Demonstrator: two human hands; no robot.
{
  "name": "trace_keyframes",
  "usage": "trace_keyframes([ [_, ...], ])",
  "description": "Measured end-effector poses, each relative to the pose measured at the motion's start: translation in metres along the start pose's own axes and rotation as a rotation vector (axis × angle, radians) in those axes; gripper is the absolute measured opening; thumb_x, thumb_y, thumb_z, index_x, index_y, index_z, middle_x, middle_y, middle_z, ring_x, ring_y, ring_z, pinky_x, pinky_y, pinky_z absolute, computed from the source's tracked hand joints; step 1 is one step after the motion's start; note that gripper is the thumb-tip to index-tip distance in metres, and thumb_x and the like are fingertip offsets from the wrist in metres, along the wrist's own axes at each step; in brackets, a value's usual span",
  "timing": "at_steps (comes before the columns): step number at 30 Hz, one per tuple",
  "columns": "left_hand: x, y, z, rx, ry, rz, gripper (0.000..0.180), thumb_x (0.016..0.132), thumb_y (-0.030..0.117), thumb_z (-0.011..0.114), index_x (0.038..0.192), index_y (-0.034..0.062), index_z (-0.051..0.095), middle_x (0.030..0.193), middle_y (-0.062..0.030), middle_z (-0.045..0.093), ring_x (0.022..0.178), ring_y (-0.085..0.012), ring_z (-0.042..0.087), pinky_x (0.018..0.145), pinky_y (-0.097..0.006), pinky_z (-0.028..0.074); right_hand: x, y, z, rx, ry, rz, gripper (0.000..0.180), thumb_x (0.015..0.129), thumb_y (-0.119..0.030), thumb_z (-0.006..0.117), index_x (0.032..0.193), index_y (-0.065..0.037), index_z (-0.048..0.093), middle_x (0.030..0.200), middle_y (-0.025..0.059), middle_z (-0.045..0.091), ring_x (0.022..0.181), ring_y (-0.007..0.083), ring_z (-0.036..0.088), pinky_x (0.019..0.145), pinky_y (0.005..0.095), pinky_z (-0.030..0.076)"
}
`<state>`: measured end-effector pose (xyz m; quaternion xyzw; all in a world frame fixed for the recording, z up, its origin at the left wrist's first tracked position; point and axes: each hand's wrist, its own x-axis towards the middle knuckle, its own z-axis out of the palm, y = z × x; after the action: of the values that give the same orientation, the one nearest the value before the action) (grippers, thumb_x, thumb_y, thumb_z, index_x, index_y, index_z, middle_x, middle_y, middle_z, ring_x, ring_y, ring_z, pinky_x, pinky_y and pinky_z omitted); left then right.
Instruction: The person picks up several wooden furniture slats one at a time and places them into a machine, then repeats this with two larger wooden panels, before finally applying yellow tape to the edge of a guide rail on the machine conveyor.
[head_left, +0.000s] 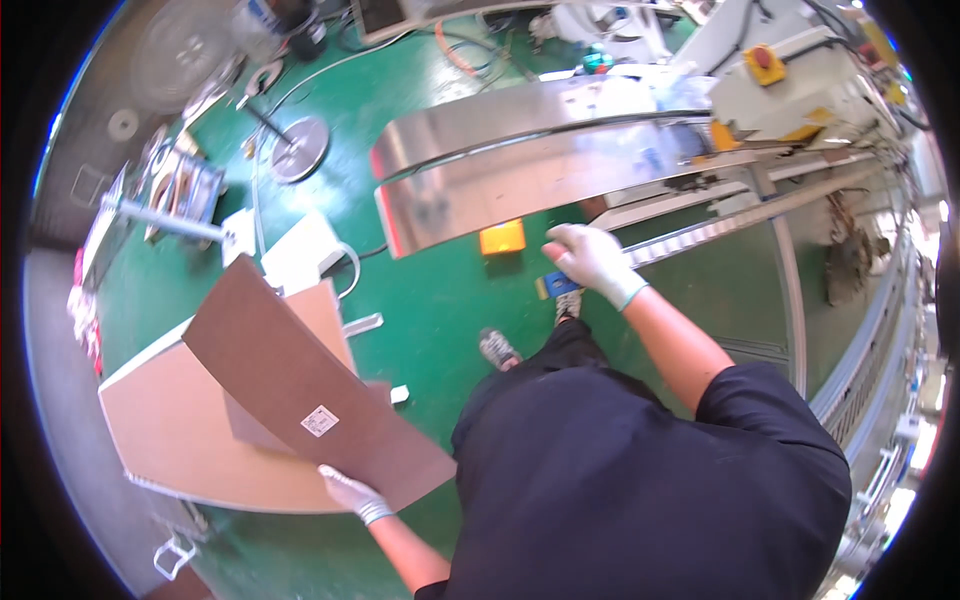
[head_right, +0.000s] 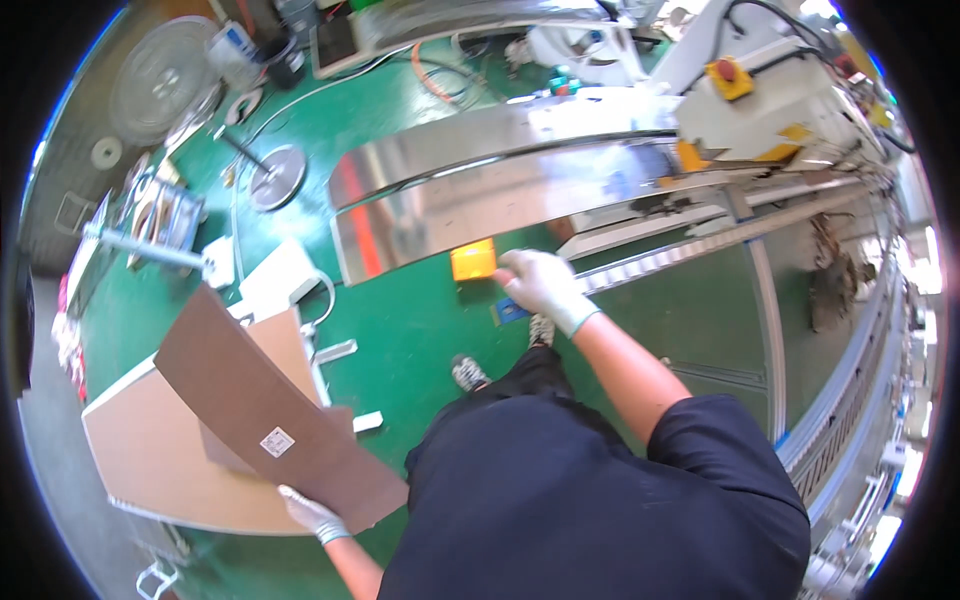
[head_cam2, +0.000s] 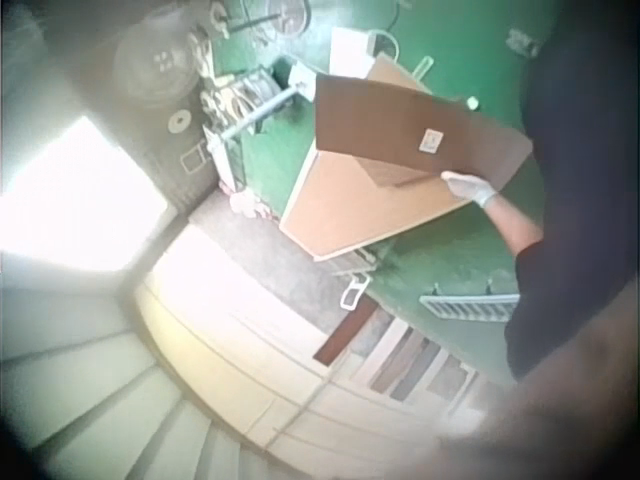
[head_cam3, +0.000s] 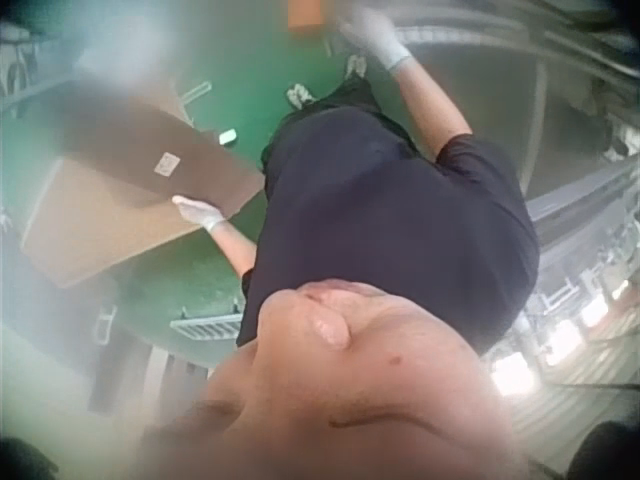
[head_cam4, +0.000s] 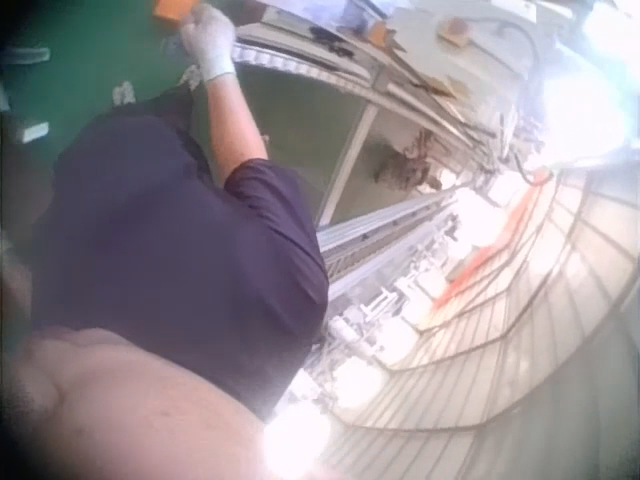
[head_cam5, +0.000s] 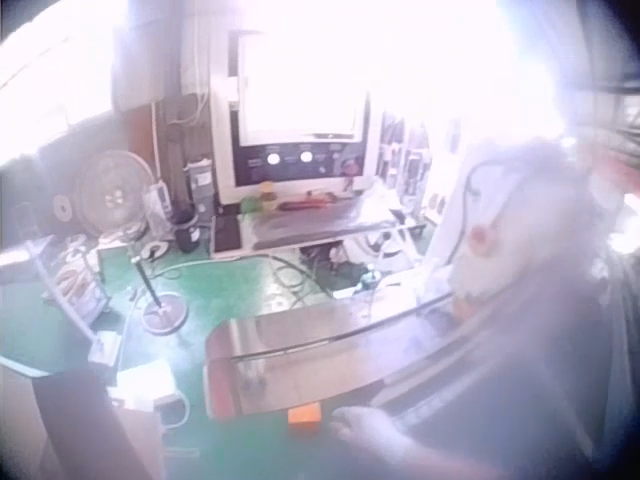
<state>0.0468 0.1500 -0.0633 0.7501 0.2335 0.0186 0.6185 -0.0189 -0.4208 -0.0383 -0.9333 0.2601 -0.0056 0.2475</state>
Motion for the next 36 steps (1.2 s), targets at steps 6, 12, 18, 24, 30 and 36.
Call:
trace_keyframes([
  [6, 0.025, 0.061, 0.112, 0.406, -0.561, 0.523, 0.050, 0.111, 0.040, 0.051, 0.079, 0.0019, 0.044, 0.075, -0.0006, 0.037, 0.072, -0.0129, 0.035, 0.062, -0.034, 0.033, -0.010, 0.008, -0.006, 1.499, -0.023, 0.106, 0.092, 0.103, -0.076, 0.034, 0.158, -0.002, 0.036, 0.130, 0.0188, 0.066, 0.114, 0.0261, 0.066, 0.105, 0.0420, 0.051],
  [12, -0.005, 0.122, 0.234, 0.829, -0.945, 0.778, 0.049, 0.105, 0.044, 0.057, 0.082, 0.0013, 0.062, 0.067, -0.0205, 0.054, 0.062, -0.0380, 0.052, 0.062, -0.045, 0.045, -0.079, 0.034, -0.031, 1.697, 0.292, 0.363, 0.050, 0.110, -0.043, 0.050, 0.143, -0.007, 0.057, 0.137, 0.0080, 0.065, 0.124, 0.0175, 0.061, 0.106, 0.0422, 0.049],
  [18, -0.006, 0.161, 0.339, 1.068, -1.119, 1.064, 0.056, 0.101, 0.051, 0.059, 0.074, 0.0020, 0.060, 0.072, -0.0242, 0.061, 0.071, -0.0457, 0.062, 0.063, -0.052, 0.047, -0.148, 0.074, -0.032, 1.846, 0.388, 0.662, 0.048, 0.108, -0.043, 0.057, 0.139, -0.006, 0.058, 0.133, 0.0104, 0.067, 0.118, 0.0269, 0.067, 0.104, 0.0512, 0.052],
  [24, 0.037, 0.187, 0.447, 1.138, -1.167, 1.014, 0.063, 0.104, 0.057, 0.049, 0.090, -0.0003, 0.071, 0.086, -0.0279, 0.067, 0.083, -0.0479, 0.065, 0.074, -0.052, 0.050, -0.105, 0.078, -0.043, 1.859, 0.461, 0.474, 0.041, 0.109, -0.036, 0.056, 0.135, -0.004, 0.056, 0.129, 0.0124, 0.067, 0.116, 0.0297, 0.067, 0.103, 0.0522, 0.053],
  [30, 0.041, 0.164, 0.498, 1.150, -1.165, 1.074, 0.074, 0.105, 0.064, 0.040, 0.093, -0.0019, 0.071, 0.089, -0.0290, 0.068, 0.086, -0.0491, 0.064, 0.080, -0.051, 0.050, -0.072, 0.115, -0.038, 1.967, 0.552, 0.527, 0.030, 0.108, -0.028, 0.060, 0.126, -0.005, 0.053, 0.125, 0.0115, 0.065, 0.114, 0.0309, 0.069, 0.101, 0.0514, 0.055],
  [36, 0.030, 0.175, 0.513, 0.680, -1.139, 0.887, 0.050, 0.109, 0.040, 0.050, 0.095, -0.0041, 0.068, 0.083, -0.0151, 0.068, 0.081, -0.0296, 0.065, 0.079, -0.041, 0.050, -0.072, 0.127, -0.053, 1.999, 0.515, 0.573, 0.035, 0.109, -0.031, 0.057, 0.134, -0.007, 0.054, 0.131, 0.0125, 0.066, 0.115, 0.0303, 0.069, 0.100, 0.0517, 0.056],
])
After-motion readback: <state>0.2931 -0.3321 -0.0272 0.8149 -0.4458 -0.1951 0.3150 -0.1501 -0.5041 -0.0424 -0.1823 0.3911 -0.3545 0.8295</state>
